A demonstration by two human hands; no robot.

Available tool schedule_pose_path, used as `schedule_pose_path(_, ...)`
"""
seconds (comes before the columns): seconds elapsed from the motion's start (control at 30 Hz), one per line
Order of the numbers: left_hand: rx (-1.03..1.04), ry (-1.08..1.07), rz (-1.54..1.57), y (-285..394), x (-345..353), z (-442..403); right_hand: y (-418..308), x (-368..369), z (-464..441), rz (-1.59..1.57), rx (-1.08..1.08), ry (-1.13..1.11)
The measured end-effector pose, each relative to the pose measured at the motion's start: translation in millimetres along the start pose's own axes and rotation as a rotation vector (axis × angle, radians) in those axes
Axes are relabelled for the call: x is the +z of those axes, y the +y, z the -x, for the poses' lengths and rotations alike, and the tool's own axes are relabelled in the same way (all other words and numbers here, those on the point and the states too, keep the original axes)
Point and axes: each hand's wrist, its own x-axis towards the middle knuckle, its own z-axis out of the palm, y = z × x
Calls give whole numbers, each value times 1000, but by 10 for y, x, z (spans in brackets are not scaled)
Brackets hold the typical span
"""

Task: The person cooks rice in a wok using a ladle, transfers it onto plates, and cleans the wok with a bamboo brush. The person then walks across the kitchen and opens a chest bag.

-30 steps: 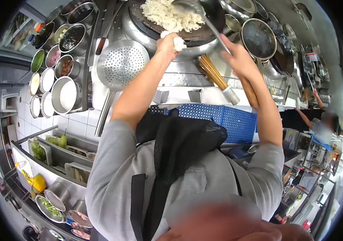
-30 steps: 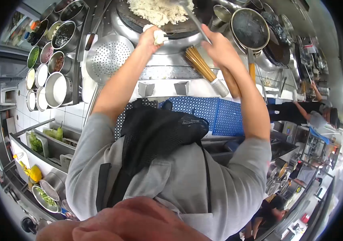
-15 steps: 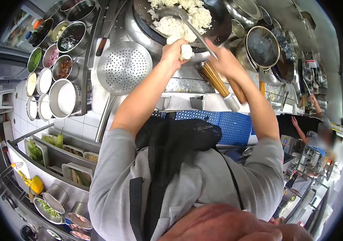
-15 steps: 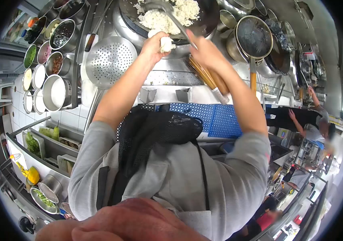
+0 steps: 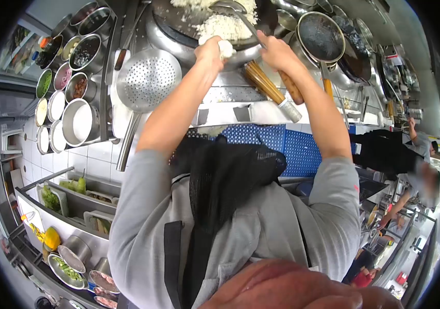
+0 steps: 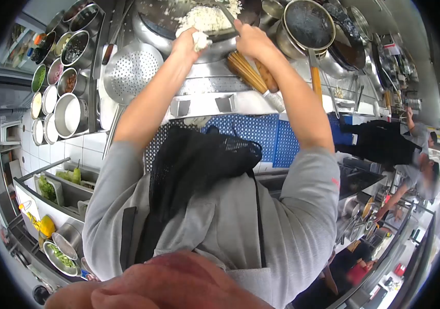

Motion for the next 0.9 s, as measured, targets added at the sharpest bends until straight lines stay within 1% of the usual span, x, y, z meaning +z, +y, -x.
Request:
schedule_pose_path(0.07, -65, -63, 75, 229, 68, 881, 96, 60, 168, 43, -124, 128)
schedule_pose_path(0.1, -86, -70, -14, 296, 63, 1144, 284, 179, 272, 162, -407, 405)
schedule_pose_path(0.13, -60, -63, 12, 264, 6, 1070, 169, 138, 471, 65, -306, 257)
schedule_pose_path(0.2, -5, -73, 47, 243, -7, 692, -150, -244, 909, -125, -86, -15)
schedule_pose_path(0.23, 23, -78, 35, 194, -44, 487, -144, -350, 1054, -126, -162, -40)
schedule_pose_path(0.27, 9, -55, 40, 209, -15, 468, -68, -447, 1174, -122, -243, -67)
schedule_pose_path(0.3, -18, -84, 11, 327, 49, 660, 38, -562, 1334, -229, -347, -89)
schedule_pose_path(0.33, -56, -102, -31, 407, 38, 955, -202, -898, 1592, -317, -110, -291)
schedule_pose_path(0.37, -107, -159, -58, 496, 21, 1105, -226, -995, 1552, -268, -59, -359)
schedule_pose_path(0.4, -95, -102, -90, 575, 88, 1215, -212, -988, 1545, -223, -3, -437)
schedule_pose_path(0.47, -70, -144, -17, 316, -120, 816, 91, -354, 946, 70, -140, -189)
schedule_pose_path(0.5, -20, -149, 7, 91, -261, 643, 188, 45, 648, -12, -156, -14)
schedule_pose_path(0.53, 45, -158, 33, -94, -384, 488, 187, 269, 433, -91, -184, 171)
schedule_pose_path(0.57, 47, -161, 124, -245, -505, 600, 104, 207, 387, -73, -185, 196)
schedule_pose_path(0.6, 29, -179, 75, -291, -611, 927, 9, 169, 420, -66, -178, 206)
schedule_pose_path(0.67, -40, -109, 34, -217, -701, 1435, -84, 58, 528, -47, -206, 233)
schedule_pose_path(0.73, -9, -171, 141, 151, -330, 1676, -34, -22, 859, -7, -272, 211)
schedule_pose_path(0.77, -57, -142, 77, 316, -182, 1487, -139, -116, 961, -83, -178, 57)
schedule_pose_path(0.8, -58, -159, -61, 371, -152, 1168, -272, -302, 1021, -152, -84, -73)
schedule_pose_path(0.83, -46, -143, -34, 352, -190, 795, -349, -376, 1123, -224, 14, -207)
schedule_pose_path(0.9, -45, -137, -23, 410, -166, 785, -103, -520, 1253, -237, -166, -239)
